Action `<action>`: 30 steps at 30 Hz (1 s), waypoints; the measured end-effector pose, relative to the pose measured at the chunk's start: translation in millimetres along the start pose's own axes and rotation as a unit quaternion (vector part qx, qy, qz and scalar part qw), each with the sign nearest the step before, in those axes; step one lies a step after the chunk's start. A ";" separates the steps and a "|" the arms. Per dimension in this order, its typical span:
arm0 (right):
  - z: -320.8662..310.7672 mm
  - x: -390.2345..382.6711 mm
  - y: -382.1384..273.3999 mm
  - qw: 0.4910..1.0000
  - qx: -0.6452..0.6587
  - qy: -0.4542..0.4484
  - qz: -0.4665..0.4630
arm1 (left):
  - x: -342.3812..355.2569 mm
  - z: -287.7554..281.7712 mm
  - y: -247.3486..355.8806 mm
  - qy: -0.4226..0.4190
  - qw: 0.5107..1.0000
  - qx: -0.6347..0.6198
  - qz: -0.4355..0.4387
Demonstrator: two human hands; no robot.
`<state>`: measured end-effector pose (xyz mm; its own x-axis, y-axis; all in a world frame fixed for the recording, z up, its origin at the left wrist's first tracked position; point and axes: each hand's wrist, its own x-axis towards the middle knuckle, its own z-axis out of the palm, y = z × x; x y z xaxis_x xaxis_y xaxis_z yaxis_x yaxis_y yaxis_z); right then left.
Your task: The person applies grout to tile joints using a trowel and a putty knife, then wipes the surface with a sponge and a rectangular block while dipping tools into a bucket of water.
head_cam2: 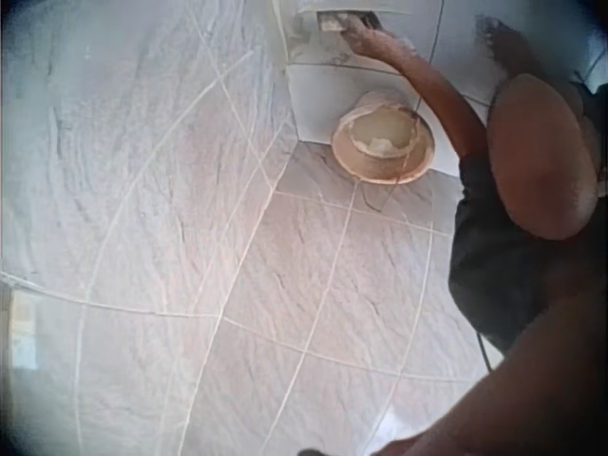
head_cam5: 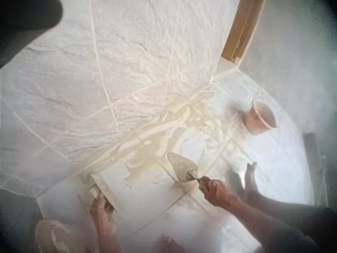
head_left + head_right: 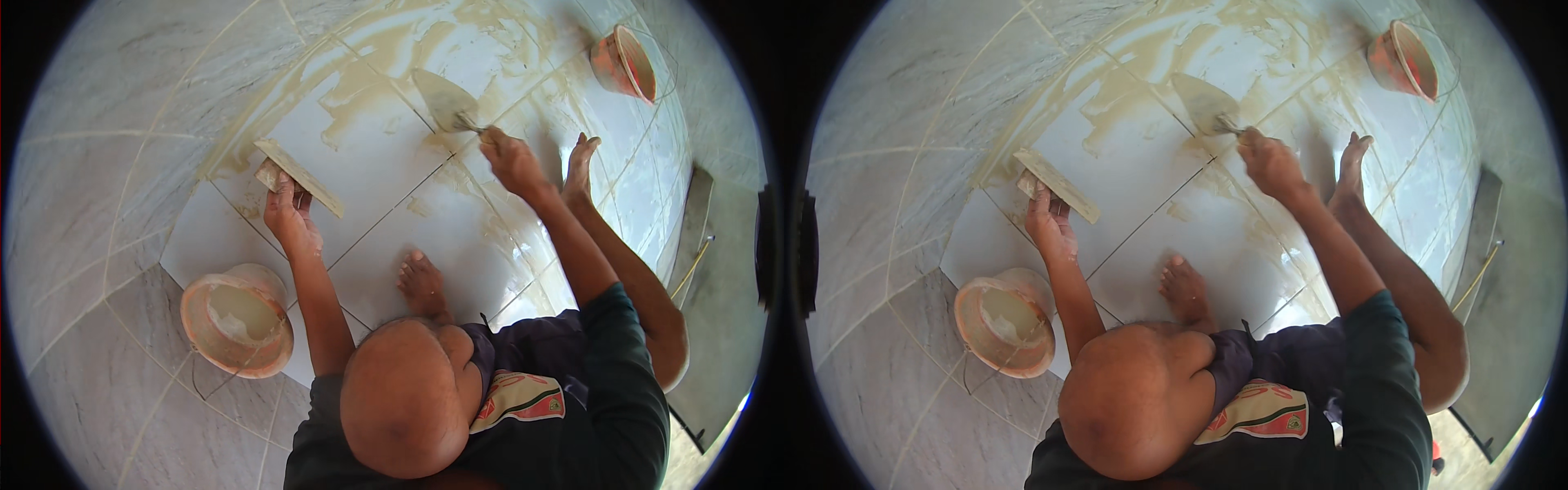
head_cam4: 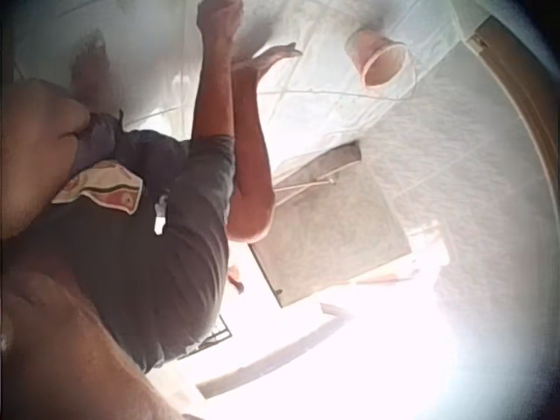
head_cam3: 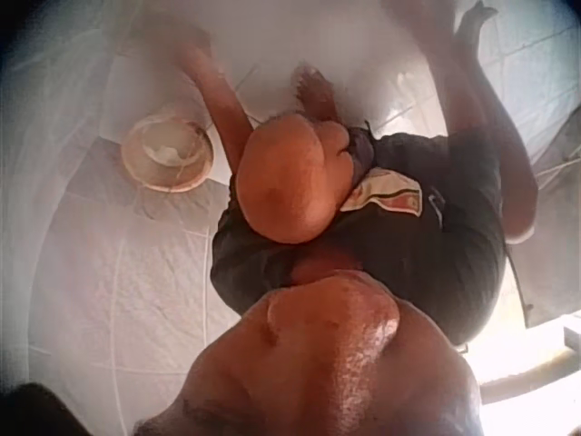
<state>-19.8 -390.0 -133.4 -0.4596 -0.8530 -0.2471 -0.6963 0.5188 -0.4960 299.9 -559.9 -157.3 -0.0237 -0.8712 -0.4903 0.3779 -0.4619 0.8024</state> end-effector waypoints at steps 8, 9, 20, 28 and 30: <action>1.4 -30.8 53.8 0.999 -0.018 0.035 0.017 | 27.3 60.0 -11.0 -0.003 0.999 0.053 0.002; -16.1 -21.0 49.7 0.998 -0.017 0.010 0.061 | 29.3 58.1 -6.8 0.002 0.996 0.087 0.013; 13.6 -2.3 -30.7 0.953 0.207 -0.215 0.048 | 16.6 23.1 -0.7 0.048 0.984 0.156 0.076; -10.9 -15.2 64.3 0.989 -0.148 -0.011 -0.002 | -35.7 1.0 12.2 0.079 0.974 0.205 0.060; -49.3 -2.1 69.3 0.998 -0.033 -0.037 -0.026 | -44.1 9.1 2.3 0.061 0.976 0.201 0.059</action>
<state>-94.2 -349.5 -126.3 -0.3810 -0.8798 -0.2843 -0.7541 0.4736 -0.4551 293.4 -524.1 -130.7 0.1175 -0.9071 -0.4042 -0.0238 -0.4094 0.9120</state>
